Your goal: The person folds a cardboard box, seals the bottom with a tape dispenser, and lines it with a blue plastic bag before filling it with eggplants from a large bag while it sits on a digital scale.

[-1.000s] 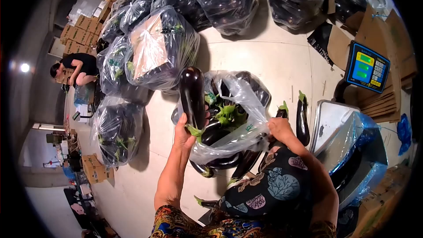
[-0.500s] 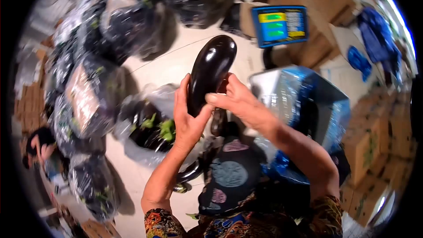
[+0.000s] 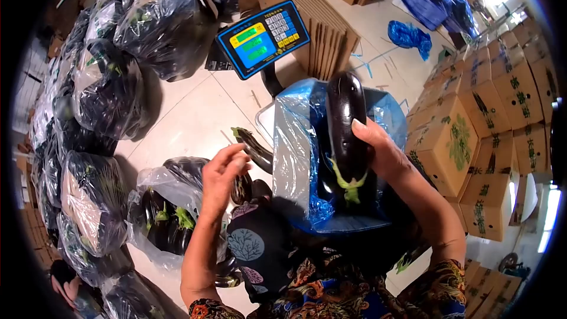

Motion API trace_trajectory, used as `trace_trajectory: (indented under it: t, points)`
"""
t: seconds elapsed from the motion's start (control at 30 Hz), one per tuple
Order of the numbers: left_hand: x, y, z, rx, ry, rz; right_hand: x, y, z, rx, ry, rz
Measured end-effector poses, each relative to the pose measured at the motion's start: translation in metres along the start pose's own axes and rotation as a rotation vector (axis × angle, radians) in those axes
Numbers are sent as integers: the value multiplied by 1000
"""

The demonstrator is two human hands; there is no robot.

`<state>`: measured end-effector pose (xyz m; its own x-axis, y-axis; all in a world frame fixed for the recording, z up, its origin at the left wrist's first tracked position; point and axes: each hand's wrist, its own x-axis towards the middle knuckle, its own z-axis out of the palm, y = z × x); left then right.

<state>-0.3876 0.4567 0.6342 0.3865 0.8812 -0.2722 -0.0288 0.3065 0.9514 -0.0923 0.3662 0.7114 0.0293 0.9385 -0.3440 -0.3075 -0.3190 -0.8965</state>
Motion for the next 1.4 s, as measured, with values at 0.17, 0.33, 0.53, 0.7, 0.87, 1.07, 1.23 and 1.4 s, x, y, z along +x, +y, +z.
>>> trace_trajectory:
  t: [0.17,0.33,0.53,0.7,0.87,1.07,1.23,1.4]
  points:
    - [-45,-10,-65,187,130,-56,-6,31,-36,-52,35,222]
    - [-105,-7,-116,151,176,-41,38,107,-31,-360,403,402]
    - [-163,-21,-189,-87,550,39,86,193,-34,-919,466,297]
    - [-204,-62,-277,-142,1058,101,71,186,-38,-817,413,284]
    - [-229,-143,-302,351,608,-245,81,229,-103,58,50,122]
    - [-206,-164,-273,1355,357,-199,62,175,-75,-879,115,62]
    - [-183,-149,-299,1315,565,-284,52,155,-63,-1007,51,-47]
    - [-168,-175,-342,1579,628,-283,43,150,-49,-1125,-29,-273]
